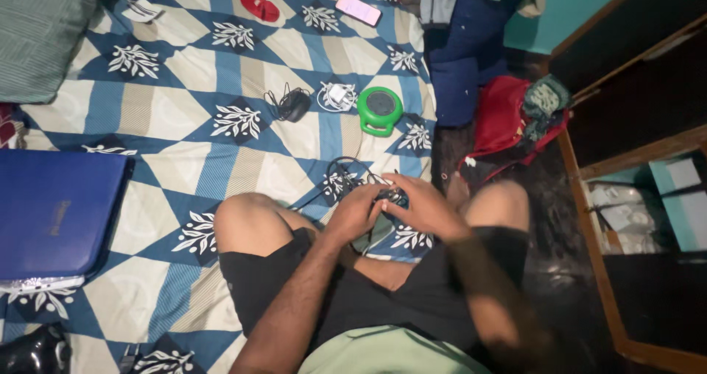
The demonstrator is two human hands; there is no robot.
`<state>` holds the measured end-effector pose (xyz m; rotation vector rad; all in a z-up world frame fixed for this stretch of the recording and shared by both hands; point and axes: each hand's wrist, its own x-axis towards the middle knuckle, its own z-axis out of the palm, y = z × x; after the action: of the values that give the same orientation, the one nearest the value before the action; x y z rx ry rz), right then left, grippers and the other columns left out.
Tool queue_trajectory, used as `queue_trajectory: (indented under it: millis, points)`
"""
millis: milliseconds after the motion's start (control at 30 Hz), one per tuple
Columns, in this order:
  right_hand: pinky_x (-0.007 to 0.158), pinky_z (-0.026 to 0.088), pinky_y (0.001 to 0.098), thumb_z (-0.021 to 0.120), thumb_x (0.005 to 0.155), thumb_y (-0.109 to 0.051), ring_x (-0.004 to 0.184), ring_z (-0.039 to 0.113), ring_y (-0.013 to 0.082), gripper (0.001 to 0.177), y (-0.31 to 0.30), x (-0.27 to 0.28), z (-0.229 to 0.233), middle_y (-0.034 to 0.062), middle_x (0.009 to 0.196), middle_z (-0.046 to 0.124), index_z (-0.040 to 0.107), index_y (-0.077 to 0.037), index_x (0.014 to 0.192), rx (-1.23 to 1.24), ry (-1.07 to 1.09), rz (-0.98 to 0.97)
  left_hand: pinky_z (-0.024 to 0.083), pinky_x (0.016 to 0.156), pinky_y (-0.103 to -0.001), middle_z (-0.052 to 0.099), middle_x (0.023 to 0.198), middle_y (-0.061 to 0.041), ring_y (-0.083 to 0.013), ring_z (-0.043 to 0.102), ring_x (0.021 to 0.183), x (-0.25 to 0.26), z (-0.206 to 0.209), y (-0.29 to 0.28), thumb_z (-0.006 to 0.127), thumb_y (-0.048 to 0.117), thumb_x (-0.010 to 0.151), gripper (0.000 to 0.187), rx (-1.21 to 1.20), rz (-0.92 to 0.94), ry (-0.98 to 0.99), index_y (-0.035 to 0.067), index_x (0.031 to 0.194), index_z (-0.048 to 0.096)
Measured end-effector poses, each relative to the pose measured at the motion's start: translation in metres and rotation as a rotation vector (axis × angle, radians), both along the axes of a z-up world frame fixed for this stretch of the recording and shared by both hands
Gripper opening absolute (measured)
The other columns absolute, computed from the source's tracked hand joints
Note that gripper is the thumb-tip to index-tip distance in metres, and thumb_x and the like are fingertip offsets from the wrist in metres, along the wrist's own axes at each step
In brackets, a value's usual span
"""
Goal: The person untangles and organizes several electronic cables and components on a bed, moving a power strip, a mouse, and various charging cords one at a time.
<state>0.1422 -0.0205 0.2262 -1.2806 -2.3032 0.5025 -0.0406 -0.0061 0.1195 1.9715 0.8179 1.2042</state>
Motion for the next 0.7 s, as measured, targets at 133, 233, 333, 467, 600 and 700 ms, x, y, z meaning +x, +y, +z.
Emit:
queue_trajectory:
  millis: [133, 233, 333, 467, 600, 700]
  points:
    - [0.088, 0.054, 0.0443, 0.078, 0.087, -0.028, 0.106, 0.068, 0.0386, 0.058, 0.028, -0.014, 0.0, 0.0206, 0.111, 0.072, 0.06, -0.007, 0.137, -0.119, -0.151, 0.076, 0.051, 0.094, -0.046, 0.069, 0.118, -0.02, -0.0403, 0.064, 0.111, -0.026, -0.005, 0.001, 0.063, 0.015, 0.097, 0.03, -0.003, 0.06, -0.004, 0.003, 0.125, 0.064]
    - [0.089, 0.055, 0.0392, 0.078, 0.086, -0.028, 0.102, 0.072, 0.0308, 0.051, 0.05, -0.04, -0.029, 0.0152, 0.106, 0.077, 0.065, -0.008, 0.131, -0.246, -0.04, 0.106, 0.052, 0.09, -0.047, 0.07, 0.114, -0.02, -0.0402, 0.066, 0.106, -0.049, -0.011, -0.005, 0.063, 0.018, 0.1, 0.025, -0.118, 0.211, 0.069, 0.004, 0.121, 0.065]
    - [0.09, 0.057, 0.0342, 0.079, 0.089, -0.027, 0.101, 0.075, 0.0221, 0.043, 0.063, -0.059, -0.065, 0.0131, 0.109, 0.078, 0.069, -0.006, 0.125, -0.32, 0.163, 0.045, 0.052, 0.09, -0.048, 0.069, 0.112, -0.021, -0.0414, 0.066, 0.105, -0.05, -0.02, 0.001, 0.061, 0.018, 0.102, 0.022, -0.117, 0.374, 0.084, 0.003, 0.119, 0.064]
    - [0.09, 0.056, 0.0326, 0.078, 0.091, -0.022, 0.101, 0.072, 0.0159, 0.038, 0.065, -0.039, -0.096, 0.0092, 0.109, 0.077, 0.07, -0.003, 0.122, -0.355, 0.321, -0.073, 0.053, 0.087, -0.047, 0.069, 0.11, -0.022, -0.0415, 0.066, 0.103, -0.04, -0.024, 0.013, 0.061, 0.016, 0.099, 0.023, -0.208, 0.326, 0.039, 0.002, 0.117, 0.064]
    - [0.094, 0.054, 0.0312, 0.073, 0.094, -0.018, 0.105, 0.066, 0.0137, 0.043, 0.044, -0.011, -0.113, 0.0056, 0.112, 0.073, 0.064, -0.003, 0.133, -0.462, 0.589, -0.15, 0.053, 0.086, -0.043, 0.07, 0.106, -0.02, -0.0375, 0.069, 0.1, -0.02, -0.03, 0.023, 0.063, 0.018, 0.098, 0.025, -0.292, 0.143, -0.056, 0.002, 0.117, 0.064]
    - [0.1, 0.051, 0.0323, 0.075, 0.092, -0.014, 0.113, 0.064, 0.0159, 0.048, 0.036, 0.004, -0.119, 0.0075, 0.119, 0.071, 0.059, -0.001, 0.136, -0.352, 0.625, -0.159, 0.054, 0.085, -0.038, 0.071, 0.105, -0.014, -0.0278, 0.07, 0.098, -0.004, -0.047, 0.028, 0.063, 0.019, 0.102, 0.023, -0.332, 0.078, -0.156, 0.003, 0.119, 0.064]
